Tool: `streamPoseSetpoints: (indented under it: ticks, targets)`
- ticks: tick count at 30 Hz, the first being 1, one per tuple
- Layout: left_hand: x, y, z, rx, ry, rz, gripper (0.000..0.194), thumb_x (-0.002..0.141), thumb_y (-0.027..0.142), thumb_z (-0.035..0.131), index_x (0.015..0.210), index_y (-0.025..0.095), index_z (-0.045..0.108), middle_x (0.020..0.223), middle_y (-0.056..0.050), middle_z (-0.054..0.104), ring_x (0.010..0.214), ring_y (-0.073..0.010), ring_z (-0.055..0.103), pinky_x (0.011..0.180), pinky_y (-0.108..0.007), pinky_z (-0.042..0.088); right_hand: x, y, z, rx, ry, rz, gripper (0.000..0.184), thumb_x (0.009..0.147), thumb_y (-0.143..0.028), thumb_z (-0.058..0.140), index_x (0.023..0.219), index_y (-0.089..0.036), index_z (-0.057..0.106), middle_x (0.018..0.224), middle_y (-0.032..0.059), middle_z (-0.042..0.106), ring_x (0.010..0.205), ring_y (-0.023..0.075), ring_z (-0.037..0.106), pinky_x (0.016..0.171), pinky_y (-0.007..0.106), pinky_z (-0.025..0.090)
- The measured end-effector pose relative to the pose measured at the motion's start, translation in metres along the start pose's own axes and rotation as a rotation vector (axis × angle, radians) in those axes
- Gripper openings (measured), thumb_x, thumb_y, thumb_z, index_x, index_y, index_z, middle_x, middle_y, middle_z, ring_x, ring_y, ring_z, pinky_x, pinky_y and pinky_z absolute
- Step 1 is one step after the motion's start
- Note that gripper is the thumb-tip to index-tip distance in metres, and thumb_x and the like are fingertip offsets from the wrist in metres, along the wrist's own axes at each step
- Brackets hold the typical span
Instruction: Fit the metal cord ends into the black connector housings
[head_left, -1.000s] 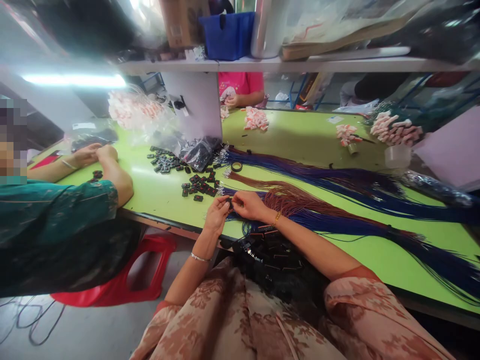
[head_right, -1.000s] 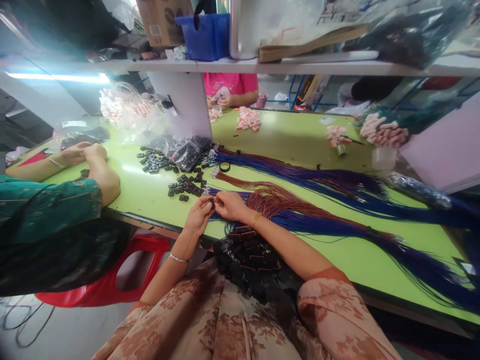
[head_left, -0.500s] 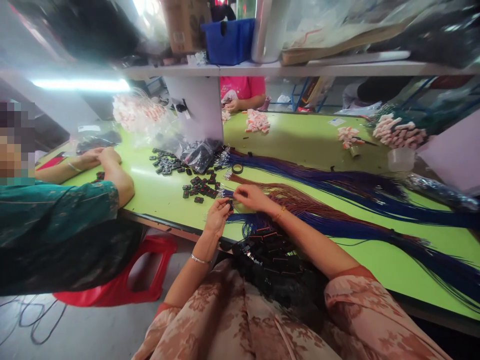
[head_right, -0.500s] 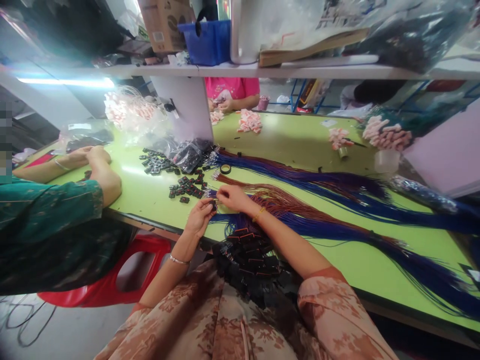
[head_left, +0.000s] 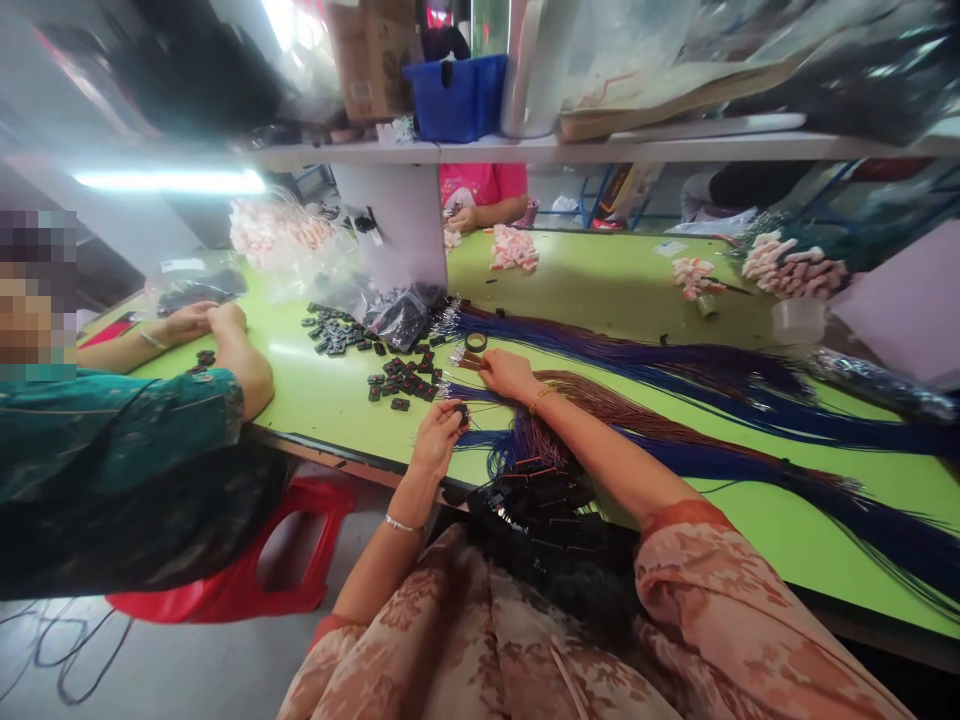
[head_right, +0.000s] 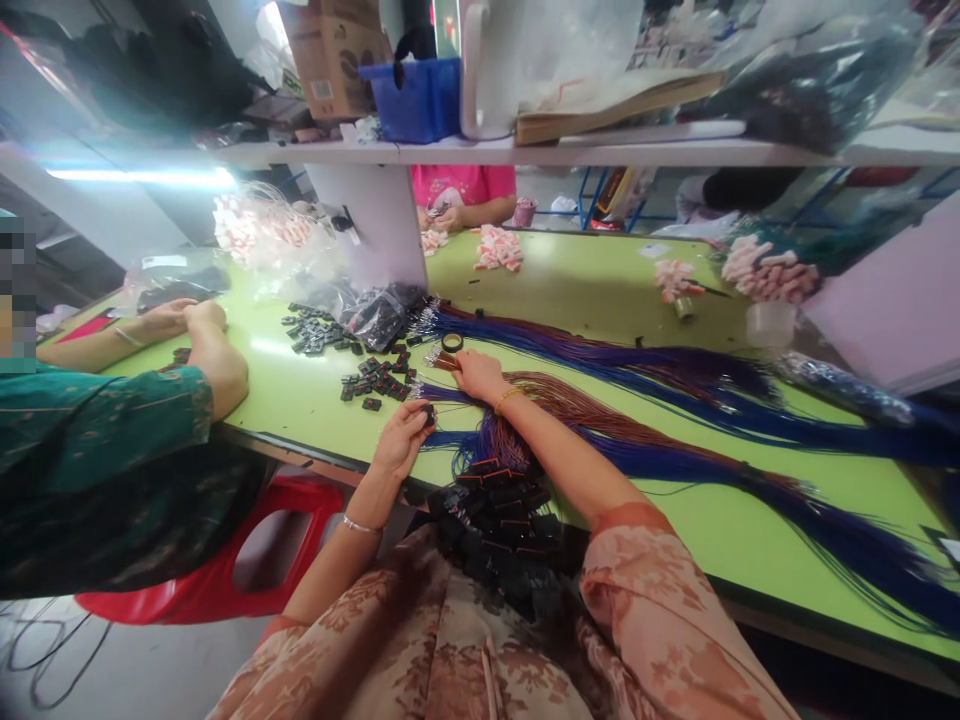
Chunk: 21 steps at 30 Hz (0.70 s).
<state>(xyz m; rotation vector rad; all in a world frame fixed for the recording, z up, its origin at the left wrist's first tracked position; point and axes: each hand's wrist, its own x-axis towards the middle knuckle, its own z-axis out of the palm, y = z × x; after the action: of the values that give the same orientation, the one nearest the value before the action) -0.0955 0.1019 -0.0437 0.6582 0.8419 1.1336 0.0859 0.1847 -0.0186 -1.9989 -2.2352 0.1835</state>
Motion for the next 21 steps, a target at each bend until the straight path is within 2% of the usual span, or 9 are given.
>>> streamPoseSetpoints:
  ticks: [5, 10, 13, 16, 19, 21]
  targets:
    - [0.0, -0.003, -0.002, 0.002, -0.012, 0.012, 0.033, 0.062, 0.022, 0.079, 0.091, 0.016, 0.063, 0.082, -0.002, 0.066, 0.075, -0.0101, 0.061, 0.071, -0.024, 0.048, -0.001, -0.002, -0.003, -0.06, -0.027, -0.042, 0.033, 0.094, -0.026, 0.031, 0.105, -0.017, 0.061, 0.106, 0.0134, 0.065, 0.093, 0.0252, 0.061, 0.076, 0.033, 0.043]
    - [0.0, -0.005, -0.003, -0.003, -0.017, 0.023, 0.035, 0.062, 0.022, 0.079, 0.092, 0.016, 0.062, 0.082, -0.003, 0.066, 0.077, -0.0112, 0.062, 0.072, -0.024, 0.048, -0.008, -0.005, -0.007, -0.131, 0.056, -0.123, 0.028, 0.091, -0.022, 0.037, 0.109, -0.014, 0.057, 0.107, 0.0164, 0.064, 0.094, 0.0268, 0.06, 0.075, 0.033, 0.041]
    - [0.0, -0.005, -0.003, -0.013, -0.02, 0.022, 0.035, 0.063, 0.022, 0.079, 0.093, 0.016, 0.062, 0.082, -0.002, 0.065, 0.076, -0.0106, 0.062, 0.072, -0.025, 0.048, -0.01, -0.012, -0.012, -0.04, 0.067, -0.111, 0.027, 0.093, -0.024, 0.035, 0.104, -0.014, 0.057, 0.1, 0.0147, 0.066, 0.087, 0.0241, 0.06, 0.072, 0.031, 0.039]
    - [-0.001, -0.005, -0.003, -0.019, -0.01, 0.02, 0.034, 0.064, 0.021, 0.078, 0.093, 0.016, 0.062, 0.082, -0.002, 0.065, 0.076, -0.0101, 0.061, 0.073, -0.024, 0.047, -0.008, -0.022, -0.016, 0.065, 0.07, -0.167, 0.024, 0.092, -0.025, 0.037, 0.098, -0.016, 0.058, 0.096, 0.0115, 0.067, 0.082, 0.0217, 0.06, 0.069, 0.029, 0.037]
    - [-0.002, -0.005, -0.002, -0.018, -0.003, 0.018, 0.033, 0.064, 0.021, 0.078, 0.093, 0.016, 0.062, 0.082, -0.002, 0.065, 0.077, -0.0103, 0.061, 0.073, -0.024, 0.047, -0.005, -0.026, -0.016, 0.067, 0.099, -0.194, 0.021, 0.09, -0.023, 0.039, 0.096, -0.015, 0.058, 0.097, 0.0134, 0.067, 0.082, 0.0226, 0.059, 0.068, 0.029, 0.036]
    - [-0.003, -0.005, -0.002, -0.019, -0.001, 0.021, 0.034, 0.063, 0.021, 0.078, 0.093, 0.016, 0.062, 0.083, -0.002, 0.065, 0.077, -0.0105, 0.061, 0.073, -0.024, 0.047, -0.001, -0.023, -0.014, 0.055, 0.098, -0.14, 0.021, 0.088, -0.023, 0.041, 0.096, -0.014, 0.058, 0.096, 0.016, 0.066, 0.079, 0.0231, 0.059, 0.067, 0.03, 0.035]
